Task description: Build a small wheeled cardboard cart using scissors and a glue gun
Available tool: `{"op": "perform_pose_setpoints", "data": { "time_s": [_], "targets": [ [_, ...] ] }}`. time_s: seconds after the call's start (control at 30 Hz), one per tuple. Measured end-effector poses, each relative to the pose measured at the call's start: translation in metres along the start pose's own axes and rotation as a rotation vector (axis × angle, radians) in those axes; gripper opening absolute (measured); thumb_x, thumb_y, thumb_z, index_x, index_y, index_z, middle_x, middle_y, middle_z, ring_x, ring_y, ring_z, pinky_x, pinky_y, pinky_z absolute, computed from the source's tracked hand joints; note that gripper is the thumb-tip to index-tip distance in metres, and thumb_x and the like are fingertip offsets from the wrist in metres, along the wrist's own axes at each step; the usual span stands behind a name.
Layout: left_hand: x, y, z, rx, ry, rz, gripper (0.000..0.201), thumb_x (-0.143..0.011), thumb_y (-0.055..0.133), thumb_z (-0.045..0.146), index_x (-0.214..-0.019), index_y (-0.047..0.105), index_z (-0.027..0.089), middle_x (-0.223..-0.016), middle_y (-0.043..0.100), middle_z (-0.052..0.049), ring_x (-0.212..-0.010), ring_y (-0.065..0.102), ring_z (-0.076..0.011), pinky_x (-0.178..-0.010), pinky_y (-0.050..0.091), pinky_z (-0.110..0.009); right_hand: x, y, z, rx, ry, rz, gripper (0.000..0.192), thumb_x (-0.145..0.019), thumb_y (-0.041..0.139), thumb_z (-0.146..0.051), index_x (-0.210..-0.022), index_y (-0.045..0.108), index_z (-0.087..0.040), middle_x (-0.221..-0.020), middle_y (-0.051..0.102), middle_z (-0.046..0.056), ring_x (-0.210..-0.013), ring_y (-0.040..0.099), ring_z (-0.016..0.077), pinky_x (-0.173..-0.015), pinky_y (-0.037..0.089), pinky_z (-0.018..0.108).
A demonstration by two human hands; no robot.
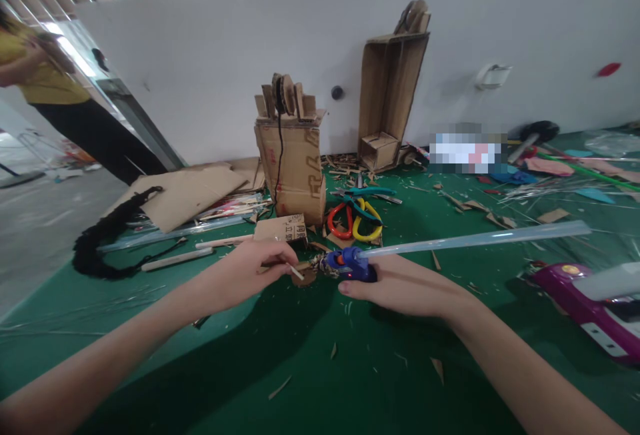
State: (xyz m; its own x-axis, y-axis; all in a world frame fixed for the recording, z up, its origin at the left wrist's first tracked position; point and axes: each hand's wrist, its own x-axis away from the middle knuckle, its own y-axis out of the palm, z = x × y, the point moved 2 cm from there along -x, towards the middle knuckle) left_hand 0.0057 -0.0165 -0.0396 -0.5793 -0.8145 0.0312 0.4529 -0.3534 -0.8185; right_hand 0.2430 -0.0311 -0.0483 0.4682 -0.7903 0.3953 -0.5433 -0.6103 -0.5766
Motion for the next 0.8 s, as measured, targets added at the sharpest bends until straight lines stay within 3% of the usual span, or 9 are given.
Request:
{"op": "perform_pose_setpoints", "data": {
  "time_s": [0.2, 0.33, 0.43, 0.6, 0.8],
  "targets": [
    [-0.001, -0.003, 0.002, -0.001, -0.023, 0.014, 0.020, -0.087, 0.043, 0.025, -0.092, 0.062, 0.023, -0.090, 0.066, 0.000, -0.077, 0.059, -0.0150, -0.065, 0.044, -0.027, 0.001, -0.001, -0.005, -0.082, -0.016, 0.086, 0.034, -0.077, 0.058, -0.054, -0.093, 0.061, -0.023, -0.071, 0.057, -0.002, -0.061, 0.050, 0.0141, -0.053, 0.039, 0.024],
    [-0.001, -0.002, 0.001, -0.013, -0.032, 0.025, 0.020, -0.087, 0.042, 0.026, -0.093, 0.062, 0.023, -0.090, 0.066, 0.000, -0.076, 0.059, -0.0152, -0.065, 0.044, -0.027, -0.001, 0.000, 0.003, -0.140, 0.138, 0.116, 0.041, -0.074, 0.060, -0.057, -0.095, 0.053, -0.022, -0.053, 0.042, -0.007, -0.044, 0.038, 0.0094, -0.039, 0.029, 0.021],
    [0.000, 0.000, 0.001, -0.010, -0.020, 0.026, 0.019, -0.087, 0.043, 0.025, -0.093, 0.061, 0.024, -0.091, 0.066, 0.000, -0.078, 0.059, -0.0150, -0.066, 0.044, -0.027, -0.001, 0.002, 0.010, -0.213, 0.222, 0.133, 0.046, -0.072, 0.062, -0.057, -0.096, 0.047, -0.021, -0.047, 0.040, -0.009, -0.038, 0.035, 0.0079, -0.034, 0.025, 0.020],
    [-0.001, -0.001, 0.002, -0.003, -0.016, 0.045, 0.019, -0.086, 0.044, 0.024, -0.090, 0.062, 0.023, -0.088, 0.066, 0.001, -0.077, 0.059, -0.0144, -0.066, 0.043, -0.026, -0.002, 0.000, 0.009, -0.455, 0.150, 0.149, 0.046, -0.073, 0.062, -0.056, -0.095, 0.047, -0.019, -0.044, 0.037, -0.012, -0.035, 0.028, 0.0042, -0.031, 0.021, 0.016],
    [0.000, -0.005, 0.007, -0.002, -0.030, 0.057, 0.020, -0.087, 0.043, 0.027, -0.089, 0.063, 0.023, -0.086, 0.066, 0.000, -0.072, 0.057, -0.0141, -0.062, 0.042, -0.026, -0.001, -0.002, 0.009, -0.687, 0.092, 0.076, 0.039, -0.076, 0.061, -0.054, -0.090, 0.055, -0.018, -0.048, 0.036, -0.011, -0.035, 0.024, 0.0021, -0.029, 0.016, 0.013]
  ]
}}
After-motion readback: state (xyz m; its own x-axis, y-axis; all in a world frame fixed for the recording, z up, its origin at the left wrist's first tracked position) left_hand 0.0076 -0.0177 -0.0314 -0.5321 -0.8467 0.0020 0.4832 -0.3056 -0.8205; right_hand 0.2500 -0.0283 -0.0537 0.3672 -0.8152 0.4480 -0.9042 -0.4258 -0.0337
